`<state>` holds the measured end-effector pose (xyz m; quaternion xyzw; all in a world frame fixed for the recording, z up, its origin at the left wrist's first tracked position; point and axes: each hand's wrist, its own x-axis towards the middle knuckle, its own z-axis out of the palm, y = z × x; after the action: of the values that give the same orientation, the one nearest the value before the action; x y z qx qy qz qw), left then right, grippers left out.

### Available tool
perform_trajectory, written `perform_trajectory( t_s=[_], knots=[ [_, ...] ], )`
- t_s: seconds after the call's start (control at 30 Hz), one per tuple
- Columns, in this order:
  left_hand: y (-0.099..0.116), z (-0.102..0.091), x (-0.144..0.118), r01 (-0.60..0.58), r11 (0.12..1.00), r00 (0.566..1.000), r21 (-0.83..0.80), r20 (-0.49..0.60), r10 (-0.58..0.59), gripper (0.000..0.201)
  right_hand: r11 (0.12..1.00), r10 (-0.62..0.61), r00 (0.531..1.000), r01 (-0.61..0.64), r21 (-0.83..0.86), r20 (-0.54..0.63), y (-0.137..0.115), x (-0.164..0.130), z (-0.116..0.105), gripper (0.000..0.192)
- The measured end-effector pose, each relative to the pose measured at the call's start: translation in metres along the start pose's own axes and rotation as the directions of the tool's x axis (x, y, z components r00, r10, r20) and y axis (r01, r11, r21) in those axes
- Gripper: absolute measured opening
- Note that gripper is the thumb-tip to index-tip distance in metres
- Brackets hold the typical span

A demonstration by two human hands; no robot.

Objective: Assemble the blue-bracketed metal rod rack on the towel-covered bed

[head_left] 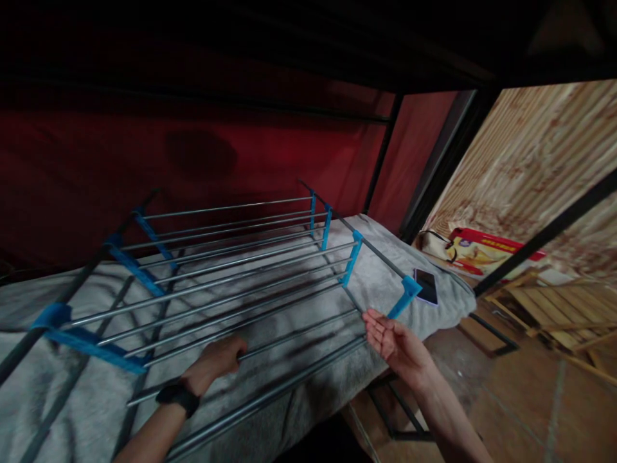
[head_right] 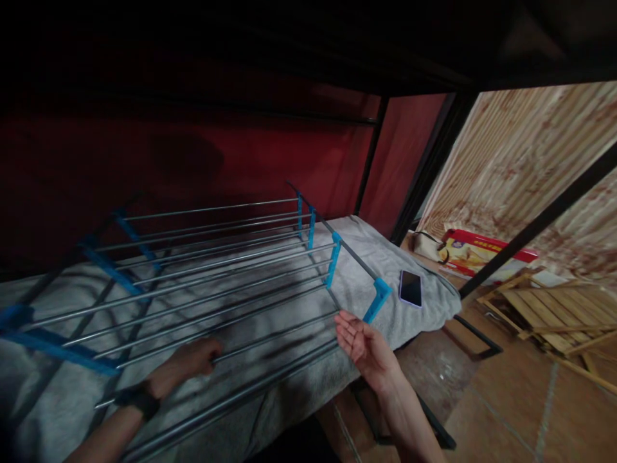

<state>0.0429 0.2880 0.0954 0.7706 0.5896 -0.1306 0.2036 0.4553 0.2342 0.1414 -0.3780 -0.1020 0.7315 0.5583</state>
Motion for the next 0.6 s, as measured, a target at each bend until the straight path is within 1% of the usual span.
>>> perform_trajectory(
  t_s=[0.1, 0.2, 0.27, 0.33, 0.37, 0.4, 0.47, 0.5, 0.53, 0.6],
  knots=[
    [0.007, -0.004, 0.003, -0.008, 0.997, 0.998, 0.077, 0.068, 0.003, 0.027, 0.999, -0.048, 0.997, 0.049, 0.013, -0.052, 0.007, -0.014, -0.033, 0.028],
    [0.012, -0.005, 0.005, -0.014, 0.996, 0.995, 0.089, 0.102, 0.005, 0.025, 0.997, -0.068, 0.993, 0.071, 0.029, -0.098, 0.014, -0.017, -0.063, 0.026],
    [0.013, -0.004, 0.006, -0.019, 0.997, 0.995, 0.079, 0.099, 0.011, 0.024, 0.995, -0.101, 0.983, 0.100, -0.013, -0.151, 0.017, -0.013, -0.078, 0.025],
    [0.013, -0.001, 0.007, -0.038, 0.998, 0.995, 0.043, 0.088, 0.034, 0.022, 0.982, -0.167, 0.965, 0.145, -0.121, -0.203, 0.020, -0.005, -0.089, 0.023],
    [0.012, 0.001, 0.009, -0.044, 0.999, 0.995, 0.021, 0.089, 0.042, 0.021, 0.960, -0.227, 0.947, 0.177, -0.218, -0.227, 0.023, 0.000, -0.093, 0.020],
    [0.012, 0.004, 0.011, -0.053, 0.999, 0.995, -0.001, 0.090, 0.053, 0.021, 0.918, -0.302, 0.921, 0.211, -0.335, -0.246, 0.025, 0.006, -0.097, 0.018],
    [0.010, 0.011, 0.016, -0.064, 0.998, 0.994, -0.029, 0.091, 0.066, 0.020, 0.795, -0.454, 0.853, 0.257, -0.550, -0.257, 0.032, 0.018, -0.104, 0.020],
    [0.008, 0.015, 0.019, -0.066, 0.997, 0.993, -0.035, 0.091, 0.069, 0.020, 0.731, -0.517, 0.818, 0.269, -0.627, -0.252, 0.036, 0.025, -0.108, 0.023],
    [0.007, 0.019, 0.022, -0.072, 0.997, 0.993, -0.041, 0.089, 0.075, 0.019, 0.679, -0.565, 0.789, 0.277, -0.680, -0.243, 0.040, 0.031, -0.111, 0.027],
    [0.003, 0.027, 0.027, -0.075, 0.996, 0.993, -0.057, 0.090, 0.080, 0.017, 0.615, -0.619, 0.753, 0.290, -0.733, -0.222, 0.048, 0.042, -0.116, 0.036]
  ],
)
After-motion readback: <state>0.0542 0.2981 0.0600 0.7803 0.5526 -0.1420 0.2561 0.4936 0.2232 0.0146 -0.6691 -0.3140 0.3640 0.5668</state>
